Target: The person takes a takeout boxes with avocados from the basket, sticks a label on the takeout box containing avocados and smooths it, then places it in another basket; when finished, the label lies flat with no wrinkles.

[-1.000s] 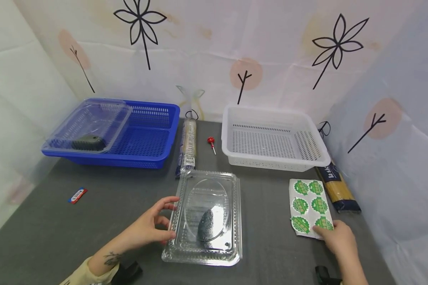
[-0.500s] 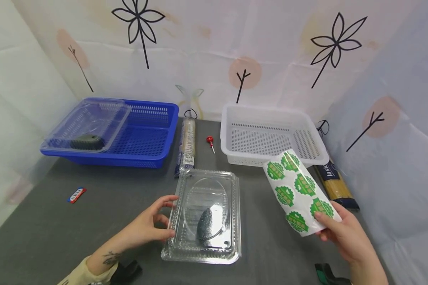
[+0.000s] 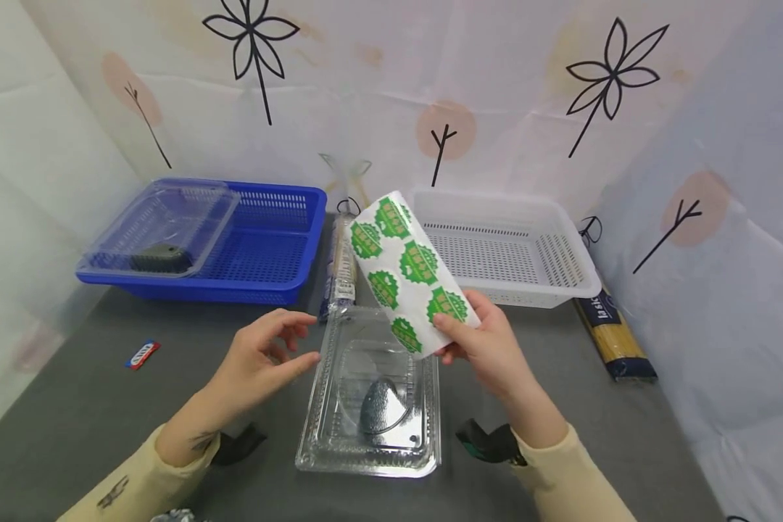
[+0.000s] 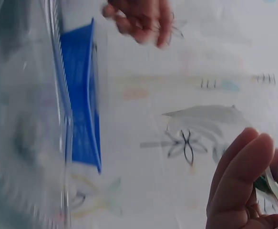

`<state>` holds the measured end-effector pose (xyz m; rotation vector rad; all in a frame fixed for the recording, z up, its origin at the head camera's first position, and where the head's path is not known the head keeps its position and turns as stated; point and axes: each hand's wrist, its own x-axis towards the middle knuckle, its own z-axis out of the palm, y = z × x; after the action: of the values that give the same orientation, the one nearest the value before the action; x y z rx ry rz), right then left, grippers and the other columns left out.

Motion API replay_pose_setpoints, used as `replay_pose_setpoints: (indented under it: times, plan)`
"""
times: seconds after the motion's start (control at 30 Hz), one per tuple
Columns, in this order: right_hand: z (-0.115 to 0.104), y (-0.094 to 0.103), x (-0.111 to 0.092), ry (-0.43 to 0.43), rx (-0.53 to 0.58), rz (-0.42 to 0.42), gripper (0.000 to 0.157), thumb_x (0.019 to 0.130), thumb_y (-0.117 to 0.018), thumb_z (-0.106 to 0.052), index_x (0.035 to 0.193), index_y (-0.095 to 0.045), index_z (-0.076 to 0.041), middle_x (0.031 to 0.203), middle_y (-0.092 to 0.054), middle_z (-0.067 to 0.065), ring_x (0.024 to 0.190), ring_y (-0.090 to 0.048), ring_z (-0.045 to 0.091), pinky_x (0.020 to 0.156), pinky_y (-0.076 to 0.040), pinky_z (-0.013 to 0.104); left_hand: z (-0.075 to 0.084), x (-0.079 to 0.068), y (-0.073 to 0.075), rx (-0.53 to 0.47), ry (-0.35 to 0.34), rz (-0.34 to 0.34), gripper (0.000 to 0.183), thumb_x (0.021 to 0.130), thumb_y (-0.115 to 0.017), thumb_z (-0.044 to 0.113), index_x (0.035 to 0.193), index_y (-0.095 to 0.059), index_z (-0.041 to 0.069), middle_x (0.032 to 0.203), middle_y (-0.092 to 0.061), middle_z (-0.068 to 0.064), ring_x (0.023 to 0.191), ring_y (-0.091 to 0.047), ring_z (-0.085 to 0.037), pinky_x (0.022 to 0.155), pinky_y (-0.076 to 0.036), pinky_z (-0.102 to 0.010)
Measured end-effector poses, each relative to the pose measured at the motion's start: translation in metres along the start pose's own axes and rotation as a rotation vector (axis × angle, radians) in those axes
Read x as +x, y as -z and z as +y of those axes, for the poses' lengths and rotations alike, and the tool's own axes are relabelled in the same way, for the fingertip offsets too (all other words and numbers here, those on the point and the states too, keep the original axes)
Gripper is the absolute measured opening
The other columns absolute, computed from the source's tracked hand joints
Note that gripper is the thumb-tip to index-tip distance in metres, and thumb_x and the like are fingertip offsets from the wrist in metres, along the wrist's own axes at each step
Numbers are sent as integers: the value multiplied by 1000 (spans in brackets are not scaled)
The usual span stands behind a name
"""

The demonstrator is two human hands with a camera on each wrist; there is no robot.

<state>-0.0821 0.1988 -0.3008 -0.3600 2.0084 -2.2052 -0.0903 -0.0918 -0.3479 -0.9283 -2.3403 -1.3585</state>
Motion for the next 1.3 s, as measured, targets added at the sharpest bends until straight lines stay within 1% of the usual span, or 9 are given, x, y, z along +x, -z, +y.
replay_pose_setpoints:
  times: [0.13,0.27,0.47,0.57,0.77,0.87,0.97,1.13,1.3]
  plan:
    - [0,-26,13,-31,-54,-32,30,86,-53,-6,112,-41,2,77,-57,4,51,-54,12,43,-45,22,10,19,-6,119,-362,59,31,75,-68,18,103,-60,8,81,-54,0,62,-46,-8,50,-40,-14]
    - [2,-43,18,-43,-64,-84,32,84,-55,-6,111,-41,5,77,-56,5,50,-54,14,42,-45,25,16,28,-14,302,-541,116,32,74,-69,19,103,-62,10,78,-50,-2,60,-45,-8,48,-40,-16]
    - [4,-54,19,-38,-41,-114,27,83,-56,-3,104,-42,6,75,-54,7,50,-54,15,41,-44,24,15,29,-18,350,-609,191,11,80,-62,15,88,-69,13,75,-45,-3,55,-39,-9,43,-36,-16]
    - [5,-53,18,-35,-49,-99,28,83,-56,-4,104,-42,6,76,-54,7,49,-53,15,41,-44,24,13,29,-19,332,-636,221,13,83,-57,15,78,-68,13,74,-45,-3,55,-40,-9,43,-36,-17]
    - [7,-31,8,2,-45,-27,22,84,-55,-3,104,-47,-1,77,-57,4,51,-52,13,42,-43,25,10,28,-20,194,-661,201,13,83,-56,12,74,-66,11,77,-51,-3,60,-42,-9,50,-37,-16]
    - [8,-7,-2,36,-26,29,20,84,-52,1,103,-52,-7,81,-59,2,57,-54,11,43,-44,23,8,26,-20,34,-612,191,7,80,-60,9,74,-65,9,78,-53,-3,58,-41,-7,50,-35,-13]
    - [8,26,-16,29,-16,107,22,85,-50,3,101,-57,-11,84,-61,0,63,-56,9,45,-45,20,5,23,-19,-161,-478,196,3,76,-64,5,75,-63,7,77,-54,-4,58,-40,-7,46,-33,-13]
    - [18,92,-44,-100,-44,243,22,85,-51,1,92,-62,-17,83,-63,-4,64,-57,9,47,-46,20,0,17,-12,-428,-143,214,9,72,-66,-3,77,-61,2,73,-56,-5,58,-45,-9,40,-36,-18]
    - [38,145,-71,-296,-152,356,21,85,-55,-6,82,-62,-25,76,-61,-8,61,-55,8,48,-45,22,-6,16,-7,-490,213,194,9,76,-65,5,81,-59,2,72,-57,1,57,-47,-8,44,-41,-20]
